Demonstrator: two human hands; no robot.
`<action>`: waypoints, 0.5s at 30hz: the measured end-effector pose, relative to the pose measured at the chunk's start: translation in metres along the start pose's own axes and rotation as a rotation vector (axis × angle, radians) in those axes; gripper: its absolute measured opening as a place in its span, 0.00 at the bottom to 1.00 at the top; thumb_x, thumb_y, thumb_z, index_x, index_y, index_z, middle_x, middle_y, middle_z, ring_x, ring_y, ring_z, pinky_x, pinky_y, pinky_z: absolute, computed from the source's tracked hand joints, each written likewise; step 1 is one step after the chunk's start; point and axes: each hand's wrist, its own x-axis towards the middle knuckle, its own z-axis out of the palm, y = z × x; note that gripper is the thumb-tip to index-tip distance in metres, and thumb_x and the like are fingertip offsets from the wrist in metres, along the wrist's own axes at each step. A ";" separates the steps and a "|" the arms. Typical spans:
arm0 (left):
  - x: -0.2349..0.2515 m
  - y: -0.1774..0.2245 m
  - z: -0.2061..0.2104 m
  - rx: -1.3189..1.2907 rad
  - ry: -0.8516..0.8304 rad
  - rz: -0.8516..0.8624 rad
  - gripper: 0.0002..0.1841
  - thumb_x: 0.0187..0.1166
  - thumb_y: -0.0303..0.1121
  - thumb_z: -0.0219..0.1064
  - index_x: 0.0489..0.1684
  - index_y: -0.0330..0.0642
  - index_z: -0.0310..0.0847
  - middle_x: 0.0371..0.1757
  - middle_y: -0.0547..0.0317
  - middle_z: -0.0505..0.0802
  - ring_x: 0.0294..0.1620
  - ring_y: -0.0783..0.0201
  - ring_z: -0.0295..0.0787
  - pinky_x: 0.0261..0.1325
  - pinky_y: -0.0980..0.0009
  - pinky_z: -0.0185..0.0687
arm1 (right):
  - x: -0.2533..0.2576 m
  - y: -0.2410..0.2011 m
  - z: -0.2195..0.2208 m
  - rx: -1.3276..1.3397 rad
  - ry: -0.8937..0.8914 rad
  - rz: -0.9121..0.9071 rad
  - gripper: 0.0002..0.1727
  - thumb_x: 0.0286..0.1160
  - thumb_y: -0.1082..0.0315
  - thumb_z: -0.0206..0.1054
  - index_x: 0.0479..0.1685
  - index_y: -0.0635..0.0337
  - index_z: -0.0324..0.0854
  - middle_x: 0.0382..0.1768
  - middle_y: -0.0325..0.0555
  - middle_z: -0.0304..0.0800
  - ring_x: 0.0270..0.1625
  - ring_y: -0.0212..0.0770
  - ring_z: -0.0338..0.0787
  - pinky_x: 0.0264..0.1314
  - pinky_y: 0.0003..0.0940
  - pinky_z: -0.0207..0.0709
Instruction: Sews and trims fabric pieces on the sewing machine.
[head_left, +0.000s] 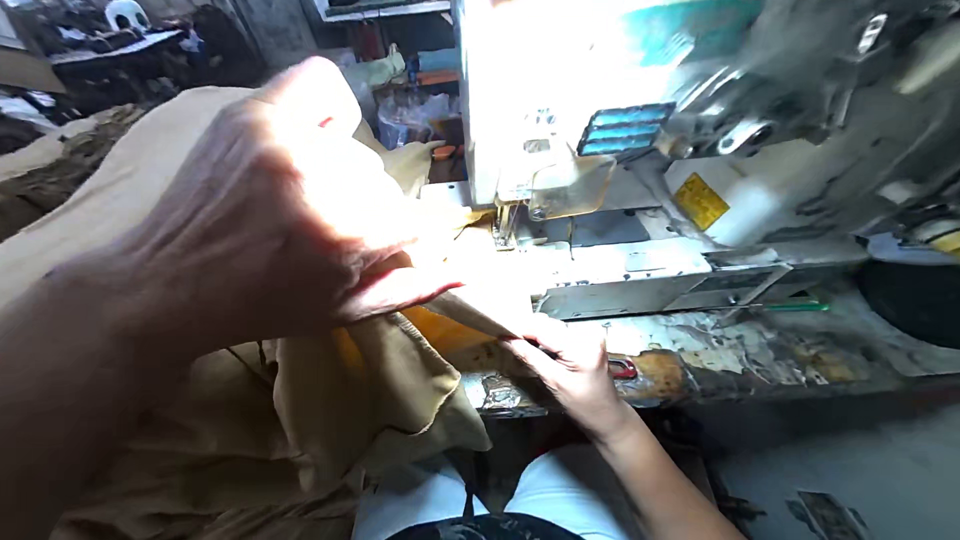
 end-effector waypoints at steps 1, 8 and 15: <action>0.000 -0.004 0.003 0.013 0.002 0.005 0.31 0.74 0.63 0.64 0.10 0.45 0.71 0.11 0.59 0.70 0.17 0.62 0.65 0.42 0.57 0.59 | 0.004 0.001 0.001 -0.025 0.005 -0.015 0.09 0.76 0.69 0.70 0.40 0.65 0.94 0.37 0.44 0.97 0.43 0.22 0.92 0.52 0.14 0.83; 0.005 -0.017 0.012 0.055 0.023 -0.008 0.32 0.74 0.64 0.64 0.10 0.44 0.73 0.10 0.56 0.72 0.16 0.60 0.66 0.44 0.55 0.60 | 0.022 0.007 -0.003 -0.111 0.021 -0.033 0.09 0.76 0.70 0.68 0.39 0.63 0.95 0.33 0.44 0.96 0.37 0.24 0.92 0.45 0.17 0.83; 0.004 -0.016 0.010 0.031 0.027 -0.013 0.31 0.76 0.61 0.64 0.10 0.44 0.70 0.11 0.55 0.72 0.17 0.60 0.67 0.44 0.56 0.59 | 0.015 0.004 -0.009 -0.053 -0.032 0.013 0.11 0.70 0.75 0.66 0.41 0.63 0.95 0.38 0.44 0.97 0.42 0.22 0.93 0.50 0.15 0.83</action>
